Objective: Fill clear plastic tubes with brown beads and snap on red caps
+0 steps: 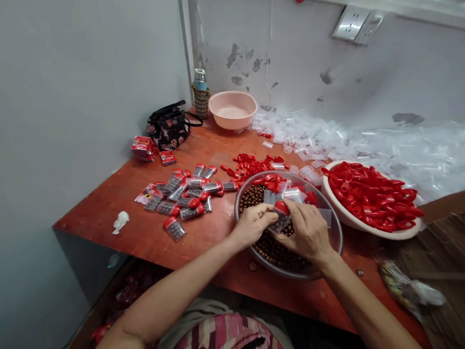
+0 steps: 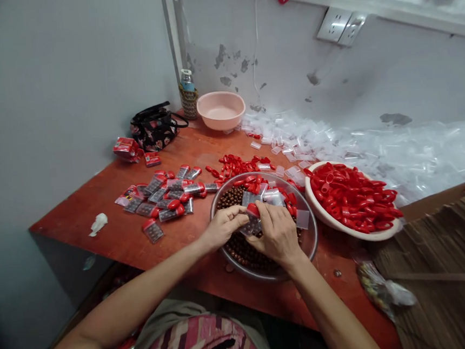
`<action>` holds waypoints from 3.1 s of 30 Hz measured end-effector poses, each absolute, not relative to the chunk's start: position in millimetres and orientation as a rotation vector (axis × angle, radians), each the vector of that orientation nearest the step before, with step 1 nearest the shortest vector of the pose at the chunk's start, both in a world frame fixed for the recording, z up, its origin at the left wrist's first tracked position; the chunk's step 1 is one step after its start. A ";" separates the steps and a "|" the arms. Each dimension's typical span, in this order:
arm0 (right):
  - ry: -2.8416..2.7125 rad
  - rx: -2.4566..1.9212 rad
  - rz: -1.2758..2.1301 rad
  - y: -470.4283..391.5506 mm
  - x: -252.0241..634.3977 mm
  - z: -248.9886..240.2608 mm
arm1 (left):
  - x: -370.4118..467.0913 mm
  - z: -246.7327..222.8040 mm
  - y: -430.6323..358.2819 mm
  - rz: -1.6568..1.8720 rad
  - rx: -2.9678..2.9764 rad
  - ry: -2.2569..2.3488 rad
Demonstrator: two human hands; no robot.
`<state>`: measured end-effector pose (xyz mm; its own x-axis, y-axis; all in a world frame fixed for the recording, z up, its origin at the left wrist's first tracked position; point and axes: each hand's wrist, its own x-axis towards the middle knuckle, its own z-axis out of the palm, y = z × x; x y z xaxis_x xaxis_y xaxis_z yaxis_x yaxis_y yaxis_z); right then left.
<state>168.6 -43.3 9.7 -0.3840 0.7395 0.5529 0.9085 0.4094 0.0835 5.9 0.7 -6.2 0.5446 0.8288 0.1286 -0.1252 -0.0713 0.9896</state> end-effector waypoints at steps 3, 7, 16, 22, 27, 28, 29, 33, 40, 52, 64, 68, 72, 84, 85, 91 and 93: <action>-2.177 -1.396 -0.451 -43.6 165.6 7.6 | 5.6 -6.2 -0.2 0.888 1.430 0.644; -2.072 -1.407 -0.253 -45.3 158.4 8.1 | 7.0 -7.0 -1.8 0.921 1.346 0.632; -2.124 -1.400 -0.171 -42.9 155.8 2.5 | 10.7 -7.9 -3.5 0.994 1.368 0.688; -2.063 -1.393 0.315 -26.0 179.8 33.1 | -13.0 9.2 6.7 1.132 1.136 0.633; -2.181 -1.603 0.055 -6.5 199.7 36.8 | -83.5 -2.4 53.0 1.310 1.357 1.112; -2.255 -1.679 0.006 -4.8 197.3 34.9 | -98.6 -8.5 63.7 1.330 1.433 1.261; -2.298 -1.790 -0.049 -3.4 193.3 32.8 | -112.5 -15.0 73.5 1.326 1.504 1.422; -2.156 -2.231 -0.070 2.9 176.6 24.8 | -145.7 -35.4 97.7 1.153 1.718 1.823; -1.860 -1.941 0.442 1.3 196.5 19.5 | -94.8 -11.4 59.6 1.326 2.020 1.472; -1.820 -1.497 0.695 -51.3 195.7 37.2 | 16.2 12.5 -17.2 0.940 1.787 0.793; -2.839 -1.643 -0.048 -38.3 209.9 4.3 | 1.3 2.1 7.3 1.040 1.884 0.918; -2.623 -1.626 0.425 -37.4 188.6 -10.7 | 1.0 1.5 6.6 1.118 1.870 0.997; -2.147 -1.585 0.908 -40.1 187.6 -5.8 | 0.6 1.0 5.3 1.137 1.869 0.997; -1.489 -1.400 1.198 -48.2 185.8 5.7 | 1.4 5.7 -0.4 0.776 1.897 0.734; -1.535 -1.405 1.157 -48.8 186.0 7.0 | 2.0 5.4 -0.3 0.778 1.905 0.728; -2.074 -1.366 0.603 -51.3 196.1 24.2 | 1.8 1.7 3.8 0.755 1.902 0.628; -2.250 -1.279 0.461 -50.7 199.2 27.8 | 1.3 1.8 4.4 0.745 1.897 0.587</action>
